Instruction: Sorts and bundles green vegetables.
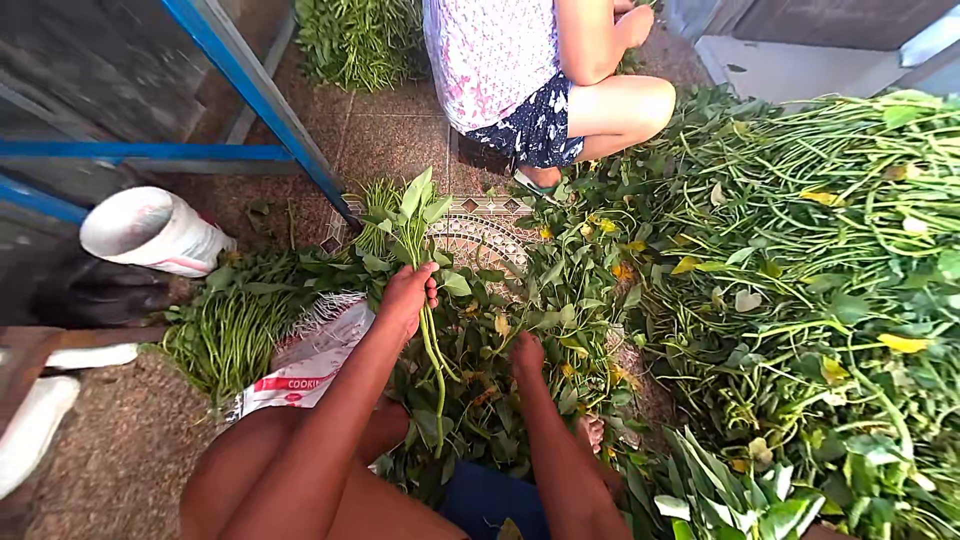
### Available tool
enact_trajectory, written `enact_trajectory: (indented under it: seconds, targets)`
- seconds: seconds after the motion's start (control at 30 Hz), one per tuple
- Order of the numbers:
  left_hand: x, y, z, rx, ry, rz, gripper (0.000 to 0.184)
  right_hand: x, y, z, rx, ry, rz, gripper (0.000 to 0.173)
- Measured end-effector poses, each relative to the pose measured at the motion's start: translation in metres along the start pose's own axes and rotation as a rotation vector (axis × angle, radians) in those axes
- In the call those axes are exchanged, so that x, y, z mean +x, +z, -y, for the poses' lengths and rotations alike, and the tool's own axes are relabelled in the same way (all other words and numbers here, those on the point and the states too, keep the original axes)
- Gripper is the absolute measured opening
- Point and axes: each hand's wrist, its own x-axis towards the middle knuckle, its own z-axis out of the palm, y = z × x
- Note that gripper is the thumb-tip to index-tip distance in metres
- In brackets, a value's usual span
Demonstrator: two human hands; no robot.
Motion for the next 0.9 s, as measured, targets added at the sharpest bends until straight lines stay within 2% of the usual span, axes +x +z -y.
enact_trajectory:
  seconds: [0.1, 0.23, 0.3, 0.5, 0.7, 0.8, 0.9]
  targets:
    - [0.0, -0.002, 0.005, 0.038, -0.004, -0.001, 0.021, -0.01, -0.008, 0.019, -0.121, -0.19, -0.001, 0.026]
    - [-0.002, -0.002, 0.007, 0.076, 0.014, 0.0, 0.023, -0.033, -0.01, 0.046, -0.379, -0.41, 0.096, 0.045]
    - [-0.002, -0.002, 0.009, 0.068, 0.031, 0.016, 0.023, -0.047, -0.006, 0.056, -0.435, -0.464, 0.136, 0.046]
    - [-0.003, -0.008, 0.012, -0.013, 0.098, 0.103, 0.024, -0.104, 0.014, 0.064, -0.427, -0.559, 0.345, 0.036]
    - [-0.004, -0.02, 0.017, -0.077, 0.08, 0.167, 0.024, -0.15, 0.031, 0.056, -0.597, -0.741, 0.536, 0.035]
    - [-0.004, -0.027, 0.019, -0.133, 0.096, 0.223, 0.022, -0.164, 0.034, 0.064, -0.659, -0.721, 0.624, 0.04]
    - [-0.01, -0.03, 0.015, -0.21, 0.117, 0.33, 0.017, -0.172, 0.038, 0.078, -0.56, -0.664, 0.766, 0.046]
